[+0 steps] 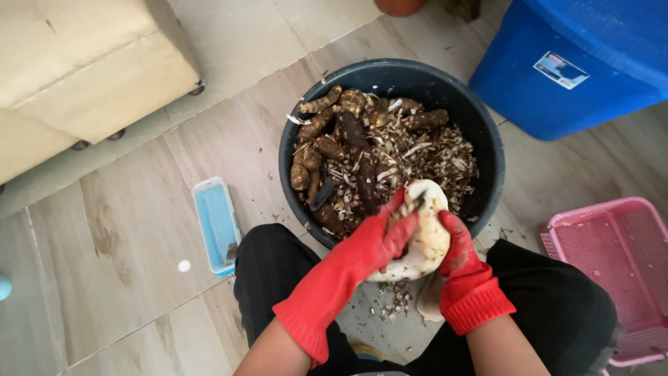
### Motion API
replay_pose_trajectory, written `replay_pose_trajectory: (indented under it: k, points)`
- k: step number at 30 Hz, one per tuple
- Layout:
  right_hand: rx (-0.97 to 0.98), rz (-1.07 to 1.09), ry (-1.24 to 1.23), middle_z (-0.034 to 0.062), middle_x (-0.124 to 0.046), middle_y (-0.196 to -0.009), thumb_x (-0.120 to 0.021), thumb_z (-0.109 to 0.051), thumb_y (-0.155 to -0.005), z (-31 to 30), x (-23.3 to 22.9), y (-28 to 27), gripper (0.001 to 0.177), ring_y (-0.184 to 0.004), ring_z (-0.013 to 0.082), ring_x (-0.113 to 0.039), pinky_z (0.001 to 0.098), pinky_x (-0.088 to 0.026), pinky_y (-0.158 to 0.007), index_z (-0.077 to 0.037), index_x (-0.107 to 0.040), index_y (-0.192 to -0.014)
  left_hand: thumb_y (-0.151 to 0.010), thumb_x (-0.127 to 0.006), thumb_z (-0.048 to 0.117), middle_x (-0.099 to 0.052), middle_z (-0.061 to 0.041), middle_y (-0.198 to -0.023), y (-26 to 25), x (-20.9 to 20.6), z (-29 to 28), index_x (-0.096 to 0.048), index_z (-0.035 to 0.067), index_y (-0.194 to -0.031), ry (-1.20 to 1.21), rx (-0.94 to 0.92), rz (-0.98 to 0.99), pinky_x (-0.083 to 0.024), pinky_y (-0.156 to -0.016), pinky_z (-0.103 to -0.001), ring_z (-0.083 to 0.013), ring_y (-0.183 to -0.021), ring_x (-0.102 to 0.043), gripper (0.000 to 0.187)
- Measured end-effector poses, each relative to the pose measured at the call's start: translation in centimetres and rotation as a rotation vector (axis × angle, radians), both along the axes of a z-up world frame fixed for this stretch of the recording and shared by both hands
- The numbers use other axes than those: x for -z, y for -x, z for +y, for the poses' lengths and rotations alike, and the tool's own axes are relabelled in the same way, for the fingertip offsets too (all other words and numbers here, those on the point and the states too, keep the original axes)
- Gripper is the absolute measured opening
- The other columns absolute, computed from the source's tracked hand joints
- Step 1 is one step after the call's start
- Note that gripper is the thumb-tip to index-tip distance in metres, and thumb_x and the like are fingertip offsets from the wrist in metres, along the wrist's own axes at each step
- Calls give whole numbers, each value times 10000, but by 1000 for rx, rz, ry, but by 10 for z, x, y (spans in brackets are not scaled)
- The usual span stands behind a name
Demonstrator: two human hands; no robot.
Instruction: The person peels the skin off a root vegetable using a knife while sitting on the floor. The vegetable is held in one hand and the knife in the other, with peels falling into a black bowl below.
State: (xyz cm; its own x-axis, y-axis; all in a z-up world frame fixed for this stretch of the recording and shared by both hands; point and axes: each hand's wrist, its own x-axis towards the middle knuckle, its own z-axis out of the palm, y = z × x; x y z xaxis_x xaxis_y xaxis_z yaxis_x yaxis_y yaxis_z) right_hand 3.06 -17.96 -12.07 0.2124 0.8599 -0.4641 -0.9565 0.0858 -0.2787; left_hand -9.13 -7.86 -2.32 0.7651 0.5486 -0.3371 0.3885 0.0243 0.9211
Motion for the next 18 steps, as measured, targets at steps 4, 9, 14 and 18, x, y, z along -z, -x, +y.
replay_pose_trajectory:
  k: [4,9,14,18]
  points:
    - [-58,14,-119,300,-708,-1061,-636,-513,-842,-4,57,-41,629,-897,464,-710,609,-552,-797,-28,-669,-1240,-955,-440,530,-698,-351,-871,1,-18,-3,-203,127,-1625,-260,186,78,-532,-963,-644,-536,-970,-681,817]
    - [-239,56,-456,509,-603,-1046,-590,-580,-903,3,125,-52,794,-896,704,-609,776,-460,-789,156,-604,-1201,-1015,-518,600,-619,-186,-607,-22,50,8,-449,168,-1530,287,-149,-199,-627,-425,-336,-327,-492,-687,675]
    - [-215,81,-438,473,-623,-1100,-561,-595,-913,7,103,-53,810,-936,673,-613,734,-438,-842,145,-607,-1237,-962,-504,559,-711,-209,-793,1,-22,3,-293,178,-1604,80,56,-102,-634,-740,-447,-357,-784,-748,776]
    - [-106,68,-277,387,-632,-1155,-528,-544,-950,6,56,-23,716,-1023,554,-616,644,-430,-943,78,-600,-1298,-966,-456,516,-779,-139,-908,8,-37,4,-155,127,-1634,-60,198,-9,-591,-995,-466,-284,-941,-771,830]
